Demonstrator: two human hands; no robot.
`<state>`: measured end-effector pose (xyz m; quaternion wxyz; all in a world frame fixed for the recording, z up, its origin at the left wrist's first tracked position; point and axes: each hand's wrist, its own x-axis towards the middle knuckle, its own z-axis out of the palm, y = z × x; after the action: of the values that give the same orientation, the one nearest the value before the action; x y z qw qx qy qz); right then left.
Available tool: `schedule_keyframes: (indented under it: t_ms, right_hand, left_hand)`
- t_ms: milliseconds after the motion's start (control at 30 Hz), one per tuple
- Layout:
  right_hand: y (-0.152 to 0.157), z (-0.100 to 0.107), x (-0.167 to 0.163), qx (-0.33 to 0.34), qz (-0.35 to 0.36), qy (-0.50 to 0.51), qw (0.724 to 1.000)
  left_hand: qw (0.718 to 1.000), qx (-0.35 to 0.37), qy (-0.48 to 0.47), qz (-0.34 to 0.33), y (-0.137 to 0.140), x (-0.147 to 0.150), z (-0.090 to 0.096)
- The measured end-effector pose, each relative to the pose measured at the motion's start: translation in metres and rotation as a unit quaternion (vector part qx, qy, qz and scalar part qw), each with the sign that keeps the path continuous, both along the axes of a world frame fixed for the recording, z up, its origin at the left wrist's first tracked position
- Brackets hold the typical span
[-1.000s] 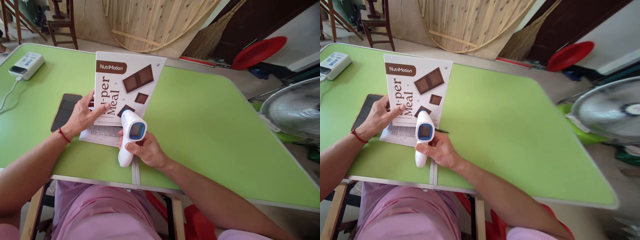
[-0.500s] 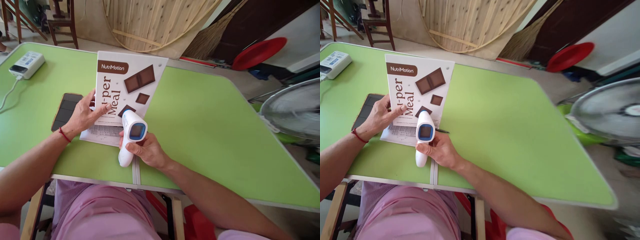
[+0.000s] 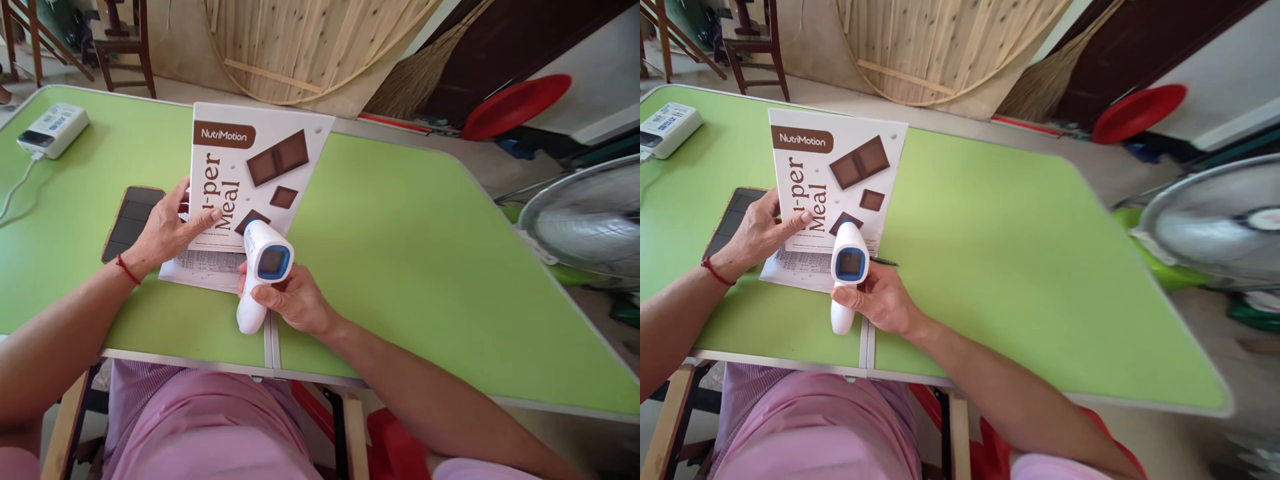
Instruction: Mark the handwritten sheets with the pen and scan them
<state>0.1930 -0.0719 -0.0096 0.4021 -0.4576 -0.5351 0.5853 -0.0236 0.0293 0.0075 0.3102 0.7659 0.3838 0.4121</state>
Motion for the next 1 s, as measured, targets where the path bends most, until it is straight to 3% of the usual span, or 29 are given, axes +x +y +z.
schedule_keyframes:
  t_ms: [300, 633, 1000]
  right_hand:
    - [0.001, -0.0012, -0.0009, 0.0, 0.002, 0.013, 1.0]
    - [0.0016, -0.0019, 0.0019, -0.016, -0.006, 0.008, 1.0]
    - [0.0, -0.0017, 0.004, -0.013, -0.017, 0.039, 0.999]
  left_hand:
    - [1.0, -0.019, 0.008, 0.0, 0.0023, -0.0029, 0.0005]
    - [0.989, -0.136, -0.057, -0.031, 0.001, -0.0027, 0.0041]
    - [0.991, -0.117, -0.063, -0.026, -0.0009, -0.0049, 0.0086]
